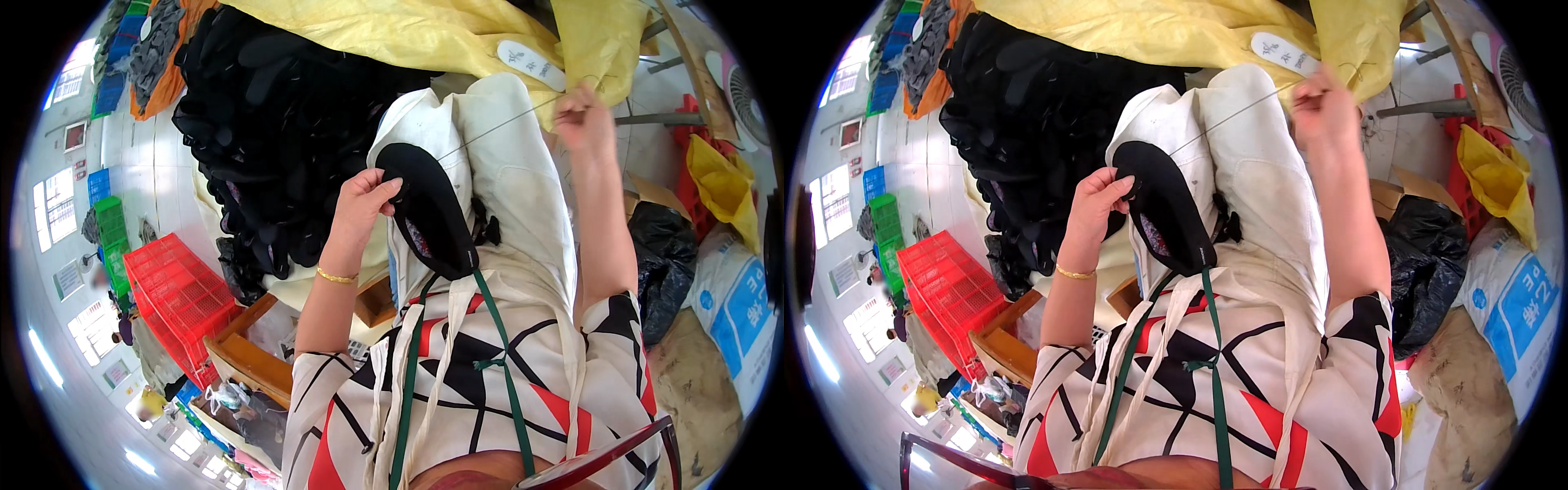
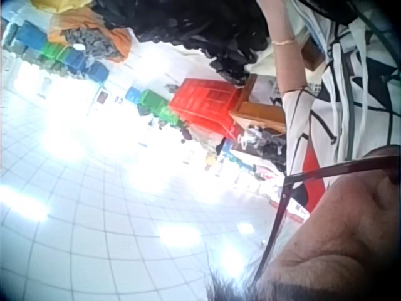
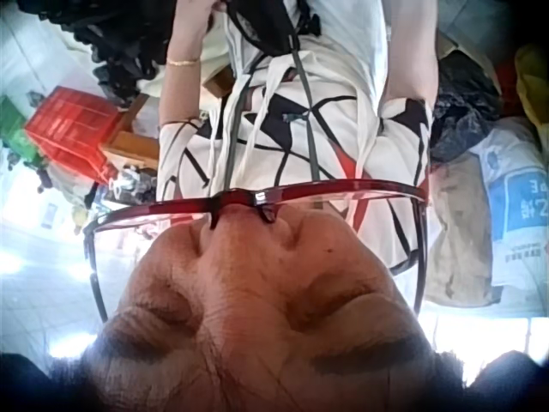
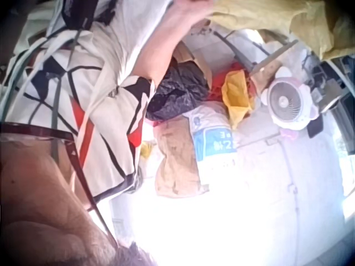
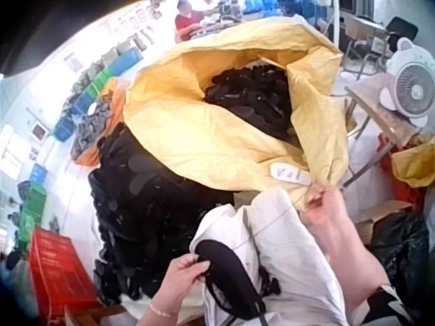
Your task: The person hand-sews a black slipper using a needle and thread. They repeatedly insert the needle through the slipper's upper and pull the thread to secure the stitching. The person works on one slipper at a time, occasionally adjusting its position on their lap.
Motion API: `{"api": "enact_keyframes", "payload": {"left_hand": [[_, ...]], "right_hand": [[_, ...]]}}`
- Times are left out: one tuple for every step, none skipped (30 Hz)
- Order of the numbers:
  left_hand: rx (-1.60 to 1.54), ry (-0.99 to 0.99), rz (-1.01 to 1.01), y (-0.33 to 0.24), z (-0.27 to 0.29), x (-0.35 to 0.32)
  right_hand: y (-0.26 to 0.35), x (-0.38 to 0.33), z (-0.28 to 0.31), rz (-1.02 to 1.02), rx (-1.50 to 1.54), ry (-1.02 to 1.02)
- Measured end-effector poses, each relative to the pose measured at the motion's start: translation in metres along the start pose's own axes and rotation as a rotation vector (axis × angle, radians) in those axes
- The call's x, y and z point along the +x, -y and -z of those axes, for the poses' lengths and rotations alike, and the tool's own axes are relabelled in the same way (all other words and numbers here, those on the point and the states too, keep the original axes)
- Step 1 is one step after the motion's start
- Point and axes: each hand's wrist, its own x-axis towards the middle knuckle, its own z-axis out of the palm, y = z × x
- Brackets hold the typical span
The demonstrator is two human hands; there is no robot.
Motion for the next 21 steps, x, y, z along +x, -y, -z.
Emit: {"api": "enact_keyframes", "payload": {"left_hand": [[0.033, -0.004, -0.011, 0.0, 0.0, 0.0], [0.066, -0.008, -0.023, 0.001, 0.0, -0.001], [0.136, -0.027, -0.072, 0.004, 0.0, 0.001], [0.21, -0.053, -0.121, 0.008, 0.002, 0.001], [0.283, -0.079, -0.171, 0.01, 0.002, 0.001], [0.449, -0.177, -0.331, 0.003, -0.006, -0.004], [0.615, -0.27, -0.492, -0.011, -0.02, -0.013], [0.782, -0.368, -0.654, -0.018, -0.029, -0.019], [0.96, -0.354, -0.764, -0.019, -0.029, -0.022], [1.137, -0.335, -0.872, -0.018, -0.029, -0.024], [1.315, -0.311, -0.979, -0.017, -0.028, -0.025], [1.381, -0.267, -1.016, -0.014, -0.028, -0.026], [1.354, -0.27, -0.98, -0.013, -0.029, -0.028], [1.327, -0.272, -0.945, -0.012, -0.032, -0.029], [1.299, -0.275, -0.906, -0.01, -0.033, -0.031], [1.263, -0.266, -0.816, -0.01, -0.034, -0.033], [1.237, -0.273, -0.793, -0.008, -0.035, -0.034], [1.211, -0.284, -0.768, -0.006, -0.035, -0.036], [1.185, -0.295, -0.743, -0.004, -0.036, -0.037], [1.158, -0.313, -0.729, 0.0, -0.038, -0.036], [1.13, -0.332, -0.716, 0.003, -0.039, -0.033]], "right_hand": [[0.013, 0.001, -0.002, 0.121, -0.019, -0.027], [0.013, 0.0, -0.001, 0.163, -0.074, 0.0], [0.011, -0.006, -0.001, 0.211, -0.129, 0.022], [0.001, -0.018, -0.008, 0.213, -0.289, 0.094], [-0.018, -0.032, -0.016, 0.213, -0.449, 0.167], [-0.033, -0.046, -0.021, 0.218, -0.611, 0.238], [-0.045, -0.054, -0.016, 0.251, -0.93, 0.403], [-0.057, -0.06, -0.009, 0.277, -1.246, 0.57], [-0.07, -0.065, -0.009, 0.549, -1.417, 0.771], [-0.08, -0.069, -0.01, 0.835, -1.57, 0.97], [-0.088, -0.07, -0.013, 0.838, -1.622, 1.049], [-0.094, -0.071, -0.015, 0.841, -1.675, 1.128], [-0.099, -0.071, -0.015, 0.843, -1.727, 1.208], [-0.105, -0.064, -0.011, 0.905, -1.753, 1.268], [-0.108, -0.063, -0.013, 0.89, -1.797, 1.217], [-0.111, -0.062, -0.015, 0.875, -1.84, 1.166], [-0.115, -0.062, -0.018, 0.859, -1.883, 1.113], [-0.118, -0.064, -0.024, 0.775, -1.739, 1.012], [-0.121, -0.066, -0.031, 0.692, -1.594, 0.912], [-0.126, -0.069, -0.038, 0.608, -1.45, 0.812], [-0.135, -0.071, -0.041, 0.425, -1.235, 0.75]]}}
